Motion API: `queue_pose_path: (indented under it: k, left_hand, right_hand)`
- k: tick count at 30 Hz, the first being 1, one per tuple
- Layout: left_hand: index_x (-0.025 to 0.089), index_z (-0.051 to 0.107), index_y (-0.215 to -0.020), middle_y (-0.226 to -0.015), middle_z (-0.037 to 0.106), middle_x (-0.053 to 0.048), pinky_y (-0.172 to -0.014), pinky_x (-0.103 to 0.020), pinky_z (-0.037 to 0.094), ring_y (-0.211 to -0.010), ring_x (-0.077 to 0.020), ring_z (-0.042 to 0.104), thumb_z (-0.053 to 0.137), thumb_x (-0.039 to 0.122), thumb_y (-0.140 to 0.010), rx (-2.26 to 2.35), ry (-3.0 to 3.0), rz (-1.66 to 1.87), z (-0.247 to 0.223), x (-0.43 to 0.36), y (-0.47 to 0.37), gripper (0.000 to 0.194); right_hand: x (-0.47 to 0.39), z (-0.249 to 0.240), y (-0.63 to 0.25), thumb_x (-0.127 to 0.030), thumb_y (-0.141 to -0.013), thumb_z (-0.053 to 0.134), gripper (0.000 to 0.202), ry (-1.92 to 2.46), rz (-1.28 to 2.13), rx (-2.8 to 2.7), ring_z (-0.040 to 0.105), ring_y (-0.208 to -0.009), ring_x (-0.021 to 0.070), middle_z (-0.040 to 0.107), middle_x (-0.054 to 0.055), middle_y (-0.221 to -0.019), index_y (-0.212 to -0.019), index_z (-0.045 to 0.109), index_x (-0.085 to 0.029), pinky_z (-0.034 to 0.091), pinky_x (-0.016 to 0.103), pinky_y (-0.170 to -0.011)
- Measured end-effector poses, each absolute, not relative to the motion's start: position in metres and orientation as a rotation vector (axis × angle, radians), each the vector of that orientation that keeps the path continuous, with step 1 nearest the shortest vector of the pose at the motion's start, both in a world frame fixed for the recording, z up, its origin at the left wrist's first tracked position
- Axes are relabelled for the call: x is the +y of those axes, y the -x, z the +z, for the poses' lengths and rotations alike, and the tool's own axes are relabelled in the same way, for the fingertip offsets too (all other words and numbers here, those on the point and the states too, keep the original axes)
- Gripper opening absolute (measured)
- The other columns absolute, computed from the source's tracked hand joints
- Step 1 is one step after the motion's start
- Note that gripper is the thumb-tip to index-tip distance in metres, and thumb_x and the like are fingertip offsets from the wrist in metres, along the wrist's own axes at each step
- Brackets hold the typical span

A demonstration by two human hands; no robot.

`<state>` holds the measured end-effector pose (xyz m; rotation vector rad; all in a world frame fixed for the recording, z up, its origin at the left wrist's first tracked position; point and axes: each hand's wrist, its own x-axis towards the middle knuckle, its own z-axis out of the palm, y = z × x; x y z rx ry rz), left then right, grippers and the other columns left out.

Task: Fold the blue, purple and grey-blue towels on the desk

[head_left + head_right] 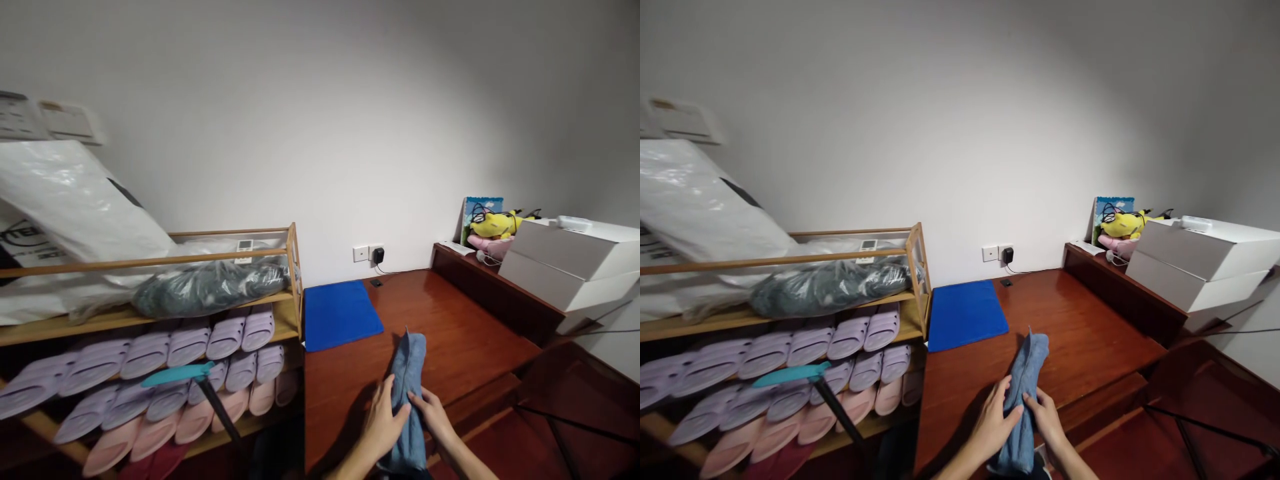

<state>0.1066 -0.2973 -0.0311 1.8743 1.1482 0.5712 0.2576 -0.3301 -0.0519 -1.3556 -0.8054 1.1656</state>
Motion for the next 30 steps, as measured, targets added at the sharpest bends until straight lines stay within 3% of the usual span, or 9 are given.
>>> queue_pose_path:
  k: [6, 8, 11, 14, 17, 19, 22, 26, 30]
  left_hand:
    - [0.019, 0.057, -0.116, -0.108, 0.066, -0.005, -0.094, -0.029, 0.041, -0.105, -0.0197, 0.057, 0.052, 0.010, -0.067, 1.237, -1.728, 0.655, -0.052, -0.274, -0.107, 0.050]
    - [0.020, 0.054, -0.121, -0.103, 0.067, -0.004, -0.092, -0.029, 0.042, -0.101, -0.0191, 0.059, 0.052, 0.008, -0.067, 1.267, -1.715, 0.666, -0.055, -0.267, -0.091, 0.054]
    - [0.017, 0.036, -0.138, -0.097, 0.067, -0.004, -0.087, -0.028, 0.045, -0.093, -0.0171, 0.061, 0.048, 0.005, -0.068, 1.358, -1.775, 0.578, -0.056, -0.269, -0.061, 0.072]
    - [0.016, 0.025, -0.144, -0.116, 0.062, -0.009, -0.094, -0.029, 0.043, -0.108, -0.0183, 0.057, 0.045, 0.000, -0.066, 1.422, -2.025, 0.443, -0.053, -0.282, -0.044, 0.082]
    - [0.022, 0.031, -0.143, -0.150, 0.031, -0.008, -0.108, -0.038, 0.030, -0.136, -0.0241, 0.028, 0.044, -0.001, -0.062, 1.472, -2.389, 0.433, -0.054, -0.292, -0.047, 0.084]
    - [0.023, 0.031, -0.143, -0.155, 0.016, -0.004, -0.112, -0.041, 0.024, -0.141, -0.0239, 0.014, 0.044, 0.001, -0.067, 1.408, -2.589, 0.439, -0.059, -0.292, -0.056, 0.080]
    - [0.020, 0.025, -0.145, -0.154, 0.018, -0.003, -0.113, -0.041, 0.021, -0.141, -0.0197, 0.014, 0.037, 0.011, -0.082, 1.266, -2.730, 0.403, -0.071, -0.284, -0.070, 0.065]
    - [0.025, 0.025, -0.145, -0.152, 0.025, -0.002, -0.113, -0.048, 0.020, -0.139, -0.0200, 0.020, 0.028, 0.031, -0.093, 1.268, -2.659, 0.383, -0.081, -0.278, -0.075, 0.052]
    - [0.027, 0.025, -0.144, -0.152, 0.023, -0.003, -0.113, -0.054, 0.012, -0.139, -0.0227, 0.019, 0.029, 0.045, -0.093, 1.302, -2.557, 0.409, -0.079, -0.282, -0.072, 0.055]
  right_hand:
    - [-0.342, -0.059, -0.277, -0.050, -0.060, 0.067, 0.044, 1.326, 1.179, -0.926, 0.064, -0.091, 0.0284, 0.072, 0.006, -0.089, -0.089, 0.069, -0.017, 0.046, 0.040, -0.089]
    - [-0.342, -0.072, -0.292, -0.048, -0.062, 0.064, 0.045, 1.398, 1.098, -0.962, 0.063, -0.095, 0.0291, 0.071, 0.007, -0.093, -0.093, 0.068, -0.017, 0.045, 0.040, -0.089]
    - [-0.339, -0.084, -0.304, -0.044, -0.065, 0.055, 0.051, 1.662, 0.863, -1.036, 0.060, -0.103, 0.0310, 0.067, 0.013, -0.107, -0.106, 0.063, -0.014, 0.043, 0.044, -0.093]
    - [-0.334, -0.081, -0.286, -0.036, -0.071, 0.048, 0.065, 1.955, 0.437, -1.240, 0.046, -0.121, 0.0318, 0.050, 0.014, -0.134, -0.134, 0.043, -0.018, 0.037, 0.051, -0.097]
    - [-0.331, -0.075, -0.246, -0.034, -0.082, 0.042, 0.060, 1.939, 0.219, -1.742, 0.034, -0.131, 0.0287, 0.039, 0.005, -0.145, -0.141, 0.031, -0.032, 0.030, 0.054, -0.102]
    - [-0.332, -0.076, -0.223, -0.038, -0.087, 0.037, 0.053, 1.892, 0.227, -2.003, 0.027, -0.135, 0.0293, 0.037, 0.001, -0.146, -0.140, 0.033, -0.037, 0.026, 0.056, -0.104]
    - [-0.335, -0.082, -0.211, -0.045, -0.091, 0.030, 0.051, 1.909, 0.211, -2.107, 0.018, -0.139, 0.0298, 0.031, 0.000, -0.149, -0.141, 0.030, -0.036, 0.024, 0.058, -0.105]
    - [-0.339, -0.077, -0.235, -0.043, -0.092, 0.028, 0.047, 1.841, 0.183, -2.222, 0.024, -0.137, 0.0252, 0.036, -0.001, -0.147, -0.138, 0.035, -0.036, 0.027, 0.052, -0.105]
    - [-0.342, -0.061, -0.278, -0.026, -0.085, 0.040, 0.039, 1.973, -0.065, -2.257, 0.034, -0.131, 0.0300, 0.044, 0.004, -0.142, -0.120, 0.057, -0.030, 0.028, 0.053, -0.101]
